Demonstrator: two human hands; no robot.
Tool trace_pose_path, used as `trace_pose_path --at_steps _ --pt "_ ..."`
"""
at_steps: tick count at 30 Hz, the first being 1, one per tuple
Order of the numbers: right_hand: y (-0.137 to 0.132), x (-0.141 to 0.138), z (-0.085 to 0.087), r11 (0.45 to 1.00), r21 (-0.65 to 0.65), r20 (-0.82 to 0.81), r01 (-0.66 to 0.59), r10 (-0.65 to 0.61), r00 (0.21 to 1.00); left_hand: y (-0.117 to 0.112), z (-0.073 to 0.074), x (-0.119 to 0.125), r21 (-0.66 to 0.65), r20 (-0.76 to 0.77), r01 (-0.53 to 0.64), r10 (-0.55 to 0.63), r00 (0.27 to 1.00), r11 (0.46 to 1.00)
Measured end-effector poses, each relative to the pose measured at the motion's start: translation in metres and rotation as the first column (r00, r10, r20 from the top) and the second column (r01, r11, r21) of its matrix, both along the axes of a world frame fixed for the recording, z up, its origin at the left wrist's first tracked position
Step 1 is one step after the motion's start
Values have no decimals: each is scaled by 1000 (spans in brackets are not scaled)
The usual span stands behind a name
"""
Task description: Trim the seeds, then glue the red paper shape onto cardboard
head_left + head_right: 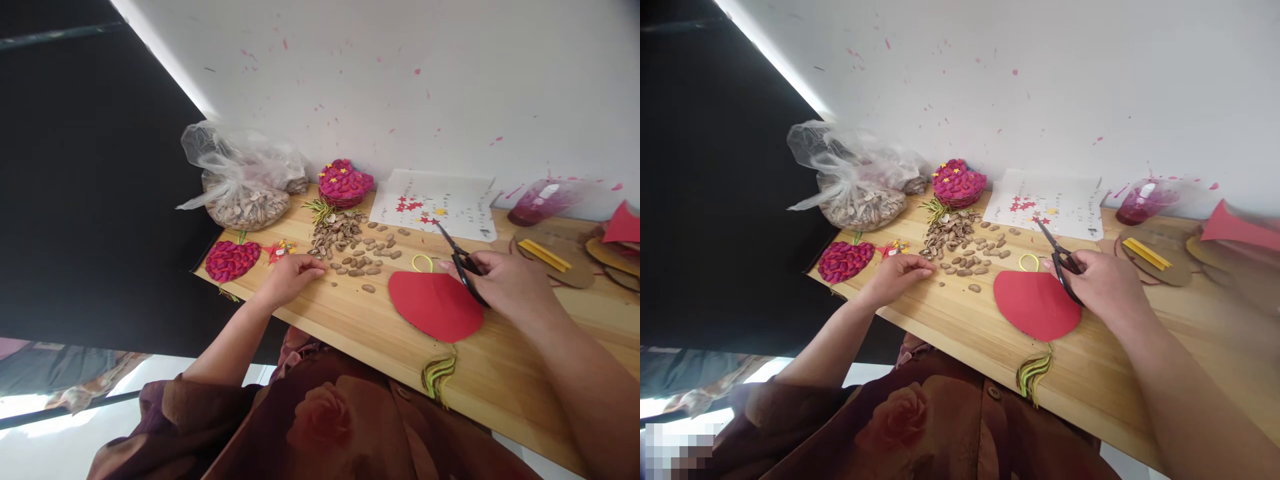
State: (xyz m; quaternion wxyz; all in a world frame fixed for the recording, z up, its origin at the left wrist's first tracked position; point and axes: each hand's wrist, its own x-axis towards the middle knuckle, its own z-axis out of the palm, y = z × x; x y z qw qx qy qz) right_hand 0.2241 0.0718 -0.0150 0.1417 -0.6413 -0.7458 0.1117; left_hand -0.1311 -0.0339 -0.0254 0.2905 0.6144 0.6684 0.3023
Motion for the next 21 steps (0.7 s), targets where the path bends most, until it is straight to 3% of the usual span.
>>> trace_pose_path --at_steps 3,6,10,14,16,21 --pt "0 0 2 993 -109 9 34 -34 999 5 -1 1 -87 76 21 -14 997 996" --pt "0 1 3 991 -121 17 48 -46 999 10 -6 3 -56 46 -32 34 998 998" --pt "1 0 3 993 -109 25 37 -34 999 10 -7 3 91 -35 -92 96 995 992" --pt "1 0 2 990 -130 12 48 -47 999 5 -1 -3 306 -183 -102 163 970 947" --pt "1 1 1 991 -128 8 48 -47 999 3 0 -6 363 -253 -66 166 953 929" --pt "2 1 1 990 -128 8 61 -60 998 4 -10 -5 347 -434 63 101 895 936"
